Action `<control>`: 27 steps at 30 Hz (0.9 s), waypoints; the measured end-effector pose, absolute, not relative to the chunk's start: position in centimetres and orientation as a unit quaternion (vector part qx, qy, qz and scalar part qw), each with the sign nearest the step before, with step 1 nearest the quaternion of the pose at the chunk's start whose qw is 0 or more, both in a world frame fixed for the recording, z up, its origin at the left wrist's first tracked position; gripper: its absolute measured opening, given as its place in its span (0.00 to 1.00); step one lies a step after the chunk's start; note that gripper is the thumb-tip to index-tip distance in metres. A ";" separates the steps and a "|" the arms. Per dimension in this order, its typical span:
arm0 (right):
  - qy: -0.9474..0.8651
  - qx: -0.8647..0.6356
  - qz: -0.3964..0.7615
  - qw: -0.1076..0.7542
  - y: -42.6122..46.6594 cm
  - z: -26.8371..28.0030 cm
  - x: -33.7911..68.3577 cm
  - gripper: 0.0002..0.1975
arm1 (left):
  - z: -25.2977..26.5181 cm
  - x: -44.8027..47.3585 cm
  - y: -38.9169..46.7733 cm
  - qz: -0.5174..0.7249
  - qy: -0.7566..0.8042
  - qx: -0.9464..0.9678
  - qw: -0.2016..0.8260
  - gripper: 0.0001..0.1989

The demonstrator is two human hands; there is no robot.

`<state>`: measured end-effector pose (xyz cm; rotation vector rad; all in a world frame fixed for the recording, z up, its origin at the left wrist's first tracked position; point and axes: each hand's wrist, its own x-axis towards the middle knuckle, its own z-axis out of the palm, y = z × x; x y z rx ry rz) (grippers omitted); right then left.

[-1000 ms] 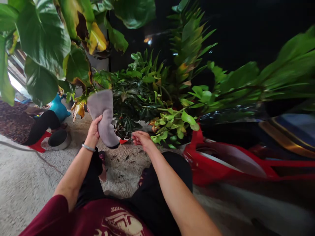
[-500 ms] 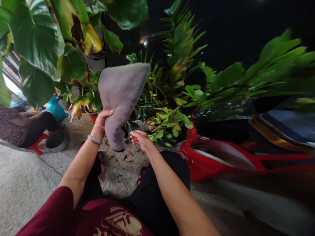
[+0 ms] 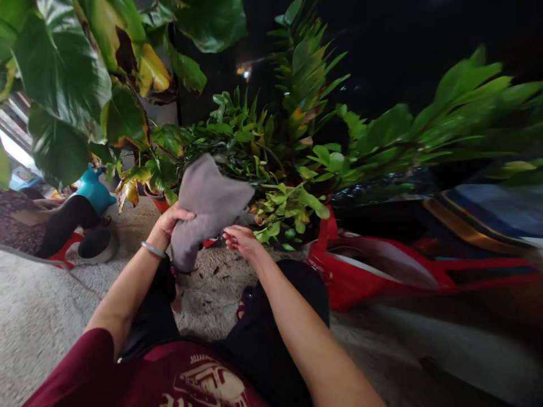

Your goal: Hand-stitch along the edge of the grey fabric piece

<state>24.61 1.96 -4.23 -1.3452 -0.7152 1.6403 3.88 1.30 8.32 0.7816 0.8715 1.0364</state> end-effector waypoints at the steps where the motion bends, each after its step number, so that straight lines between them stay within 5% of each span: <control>1: -0.290 -0.538 0.661 0.436 1.9 -4.1 24.6 0.07 | 9.6 4.6 2.1 0.501 0.383 0.342 0.697 0.26; 5: -0.294 -0.534 0.665 0.432 1.9 -3.6 24.6 0.07 | 10.5 7.1 4.7 0.548 0.357 0.350 0.671 0.27; 13: -0.285 -0.543 0.662 0.431 2.3 -4.2 24.7 0.09 | -0.5 2.8 -1.9 0.378 0.470 0.330 0.726 0.15; 21: -0.301 -0.538 0.657 0.434 2.1 -3.9 24.6 0.09 | 9.0 5.7 2.9 0.517 0.356 0.364 0.688 0.30; 27: -0.323 -0.537 0.645 0.438 2.4 -4.7 24.7 0.08 | 6.1 7.9 4.4 0.459 0.399 0.441 0.660 0.18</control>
